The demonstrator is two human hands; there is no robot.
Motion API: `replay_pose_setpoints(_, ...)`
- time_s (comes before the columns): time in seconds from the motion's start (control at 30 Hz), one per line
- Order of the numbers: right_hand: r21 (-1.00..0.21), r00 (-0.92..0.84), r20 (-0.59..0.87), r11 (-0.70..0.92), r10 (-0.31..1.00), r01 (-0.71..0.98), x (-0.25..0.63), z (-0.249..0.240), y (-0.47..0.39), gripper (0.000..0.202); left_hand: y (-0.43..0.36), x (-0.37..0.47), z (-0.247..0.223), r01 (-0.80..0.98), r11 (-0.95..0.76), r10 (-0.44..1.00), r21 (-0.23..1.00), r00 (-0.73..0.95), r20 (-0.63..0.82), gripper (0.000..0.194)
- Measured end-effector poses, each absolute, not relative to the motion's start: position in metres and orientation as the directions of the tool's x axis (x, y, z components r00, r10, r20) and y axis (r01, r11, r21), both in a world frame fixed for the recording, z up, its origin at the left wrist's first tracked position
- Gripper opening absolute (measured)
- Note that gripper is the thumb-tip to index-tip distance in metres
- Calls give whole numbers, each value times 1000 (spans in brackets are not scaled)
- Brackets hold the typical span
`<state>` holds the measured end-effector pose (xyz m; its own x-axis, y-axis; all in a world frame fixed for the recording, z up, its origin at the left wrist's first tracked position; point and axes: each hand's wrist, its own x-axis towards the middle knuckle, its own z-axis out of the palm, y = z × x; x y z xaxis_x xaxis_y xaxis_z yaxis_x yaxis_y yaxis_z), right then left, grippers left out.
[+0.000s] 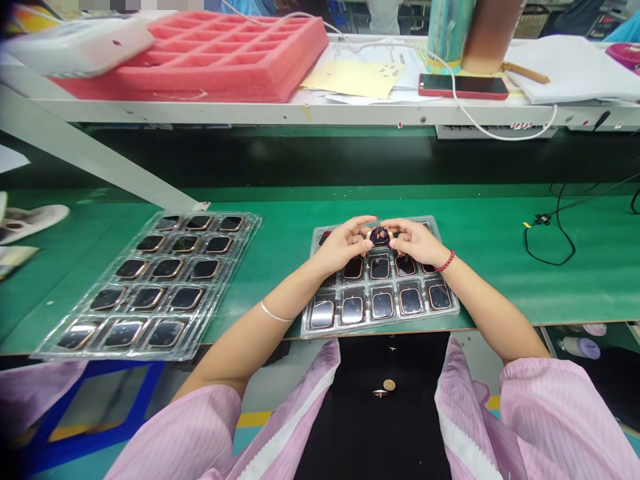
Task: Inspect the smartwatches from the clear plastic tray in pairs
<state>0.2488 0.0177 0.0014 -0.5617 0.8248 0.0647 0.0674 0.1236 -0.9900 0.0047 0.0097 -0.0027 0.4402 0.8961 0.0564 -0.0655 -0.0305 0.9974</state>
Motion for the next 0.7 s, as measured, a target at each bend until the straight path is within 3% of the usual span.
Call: replay_pose_setpoints(0.7,-990,-582,76,132,809,53,247,2,16,52,7,4,0,-48,-23,893,999,448,43,65)
